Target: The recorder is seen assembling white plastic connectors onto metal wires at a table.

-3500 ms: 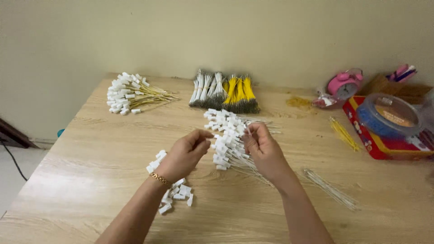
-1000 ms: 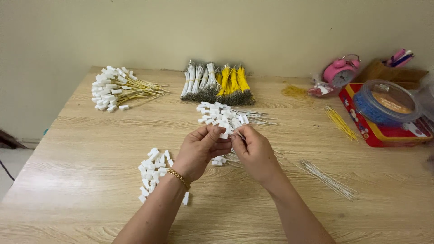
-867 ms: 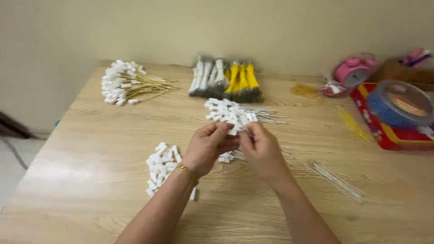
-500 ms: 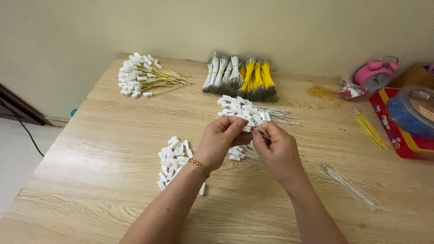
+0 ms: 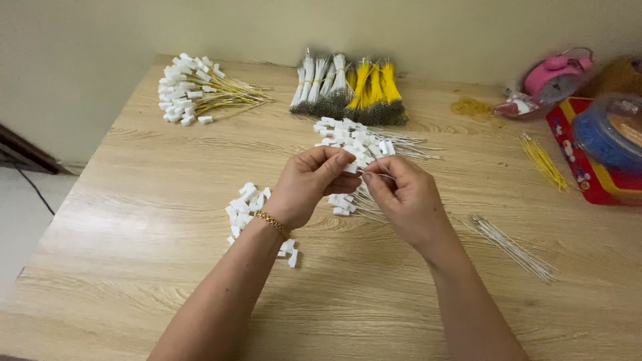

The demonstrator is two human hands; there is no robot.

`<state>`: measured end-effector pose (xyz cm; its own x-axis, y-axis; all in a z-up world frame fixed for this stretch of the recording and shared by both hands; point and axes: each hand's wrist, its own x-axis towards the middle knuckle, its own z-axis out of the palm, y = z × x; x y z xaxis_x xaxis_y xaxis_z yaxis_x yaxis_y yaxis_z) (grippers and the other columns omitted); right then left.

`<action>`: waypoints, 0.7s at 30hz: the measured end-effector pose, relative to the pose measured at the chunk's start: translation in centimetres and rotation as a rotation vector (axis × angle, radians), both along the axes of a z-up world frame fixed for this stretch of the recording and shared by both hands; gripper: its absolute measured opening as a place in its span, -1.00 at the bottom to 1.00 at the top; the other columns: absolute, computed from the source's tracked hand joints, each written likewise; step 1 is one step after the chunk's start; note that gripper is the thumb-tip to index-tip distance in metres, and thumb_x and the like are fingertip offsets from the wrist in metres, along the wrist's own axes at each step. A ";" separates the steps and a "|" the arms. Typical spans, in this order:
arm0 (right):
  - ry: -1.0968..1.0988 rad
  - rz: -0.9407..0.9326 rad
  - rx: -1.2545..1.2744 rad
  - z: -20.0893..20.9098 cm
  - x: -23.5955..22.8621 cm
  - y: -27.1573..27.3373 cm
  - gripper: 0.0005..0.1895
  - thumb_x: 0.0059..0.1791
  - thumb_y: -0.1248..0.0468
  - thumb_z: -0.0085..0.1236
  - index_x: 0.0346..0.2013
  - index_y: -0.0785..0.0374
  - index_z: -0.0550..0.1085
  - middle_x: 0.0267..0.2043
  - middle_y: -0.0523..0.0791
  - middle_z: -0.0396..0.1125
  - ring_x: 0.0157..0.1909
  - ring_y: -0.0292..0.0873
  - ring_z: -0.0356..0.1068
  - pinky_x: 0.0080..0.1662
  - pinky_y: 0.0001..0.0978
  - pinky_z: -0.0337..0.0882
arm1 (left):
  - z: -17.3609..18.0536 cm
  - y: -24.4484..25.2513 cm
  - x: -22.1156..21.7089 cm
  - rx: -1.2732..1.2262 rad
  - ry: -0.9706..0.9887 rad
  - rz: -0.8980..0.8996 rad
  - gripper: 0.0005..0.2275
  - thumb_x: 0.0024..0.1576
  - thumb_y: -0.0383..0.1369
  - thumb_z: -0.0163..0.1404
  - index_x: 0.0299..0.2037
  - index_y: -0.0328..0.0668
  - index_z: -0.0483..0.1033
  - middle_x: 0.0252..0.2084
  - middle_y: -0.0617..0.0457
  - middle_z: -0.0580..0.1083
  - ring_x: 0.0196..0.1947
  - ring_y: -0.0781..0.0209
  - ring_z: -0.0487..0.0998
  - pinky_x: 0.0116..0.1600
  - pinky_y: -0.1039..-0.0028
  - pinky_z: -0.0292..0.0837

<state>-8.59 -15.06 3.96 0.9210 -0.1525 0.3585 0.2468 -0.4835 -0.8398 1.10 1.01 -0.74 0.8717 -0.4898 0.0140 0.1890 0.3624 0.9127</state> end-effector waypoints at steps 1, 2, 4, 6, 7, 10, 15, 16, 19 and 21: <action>-0.003 -0.005 -0.001 0.0 0.0 0.0 -0.92 0.02 0.39 0.12 -0.24 0.31 0.55 -0.46 -0.02 0.36 -0.42 -0.25 0.27 -0.38 -0.34 0.40 | -0.2 0.0 0.0 -0.001 -0.003 -0.005 -0.79 0.26 -0.31 0.05 -0.10 -0.36 0.54 -0.29 -0.12 0.60 -0.30 0.07 0.70 -0.14 0.31 0.71; -0.013 -0.006 -0.021 0.0 0.1 -0.1 -0.93 0.03 0.38 0.13 -0.24 0.31 0.55 -0.45 0.00 0.38 -0.42 -0.23 0.32 -0.37 -0.32 0.42 | -0.4 0.0 0.1 -0.009 -0.002 0.001 -0.79 0.26 -0.32 0.06 -0.10 -0.37 0.54 -0.30 -0.15 0.60 -0.29 0.05 0.70 -0.14 0.29 0.71; -0.027 -0.011 -0.044 0.0 0.1 -0.3 -0.93 0.03 0.37 0.14 -0.24 0.31 0.55 -0.43 0.02 0.40 -0.41 -0.21 0.37 -0.36 -0.30 0.45 | -0.4 -0.1 0.1 -0.019 -0.006 0.003 -0.79 0.26 -0.32 0.06 -0.10 -0.38 0.54 -0.30 -0.19 0.61 -0.28 0.02 0.71 -0.13 0.27 0.70; -0.123 -0.008 -0.268 0.1 0.0 -0.5 -0.93 0.05 0.31 0.13 -0.21 0.22 0.53 -0.38 -0.01 0.39 -0.35 0.06 0.48 -0.31 -0.19 0.47 | 0.0 -0.1 -0.1 0.000 0.002 0.011 -0.79 0.24 -0.32 0.08 -0.13 -0.38 0.54 -0.31 -0.19 0.60 -0.30 -0.01 0.70 -0.12 0.21 0.70; -0.127 -0.011 -0.270 -0.1 0.1 -0.8 -0.93 0.05 0.31 0.13 -0.21 0.22 0.53 -0.38 -0.01 0.39 -0.35 0.06 0.48 -0.31 -0.19 0.47 | 0.1 -0.2 -0.2 -0.001 -0.002 0.009 -0.79 0.24 -0.32 0.08 -0.13 -0.38 0.54 -0.31 -0.19 0.60 -0.30 -0.01 0.70 -0.12 0.21 0.70; -0.222 -0.066 -0.511 -0.8 0.4 -1.2 -0.94 0.08 0.26 0.09 -0.20 0.08 0.53 -0.38 -0.14 0.33 -0.35 -0.08 0.46 -0.29 -0.27 0.49 | 0.0 -0.2 -0.2 0.007 0.012 0.027 -0.78 0.24 -0.31 0.09 -0.15 -0.38 0.55 -0.32 -0.19 0.59 -0.31 0.01 0.70 -0.13 0.21 0.70; -0.337 -0.062 -0.660 -1.0 0.7 -0.9 -0.92 0.09 0.21 0.05 -0.18 0.05 0.49 -0.41 -0.16 0.22 -0.37 -0.03 0.44 -0.32 -0.25 0.48 | -1.4 -0.7 0.1 -0.028 0.052 0.063 -0.78 0.22 -0.31 0.12 -0.18 -0.41 0.56 -0.32 -0.22 0.60 -0.32 -0.08 0.71 -0.13 0.10 0.71; -0.339 -0.062 -0.661 -1.1 0.7 -0.9 -0.92 0.09 0.21 0.05 -0.18 0.05 0.49 -0.41 -0.16 0.22 -0.37 -0.03 0.44 -0.32 -0.25 0.48 | -1.4 -0.7 -0.1 -0.029 0.050 0.063 -0.78 0.22 -0.31 0.12 -0.18 -0.41 0.56 -0.32 -0.22 0.60 -0.32 -0.08 0.71 -0.13 0.10 0.71; -0.293 -0.046 -0.646 -1.4 0.8 -1.0 -0.95 0.08 0.24 0.05 -0.20 0.11 0.45 -0.38 -0.10 0.24 -0.31 0.04 0.46 -0.29 -0.19 0.48 | -1.4 -0.7 -0.7 -0.014 0.046 0.057 -0.81 0.24 -0.33 0.09 -0.17 -0.36 0.55 -0.29 -0.17 0.59 -0.28 -0.06 0.70 -0.09 0.11 0.69; -0.261 -0.015 -0.601 -1.7 0.8 -1.2 -0.94 0.07 0.24 0.06 -0.21 0.13 0.45 -0.39 -0.11 0.26 -0.32 0.07 0.46 -0.30 -0.15 0.48 | -1.3 -0.7 -0.8 -0.001 0.061 0.060 -0.80 0.24 -0.33 0.08 -0.16 -0.40 0.56 -0.29 -0.19 0.60 -0.28 -0.06 0.70 -0.08 0.12 0.70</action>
<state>-7.78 -16.30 2.28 0.7914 0.1320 0.5969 0.3954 -0.8552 -0.3351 0.32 0.35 -2.09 0.8986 -0.4370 -0.0400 0.2225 0.3752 0.8998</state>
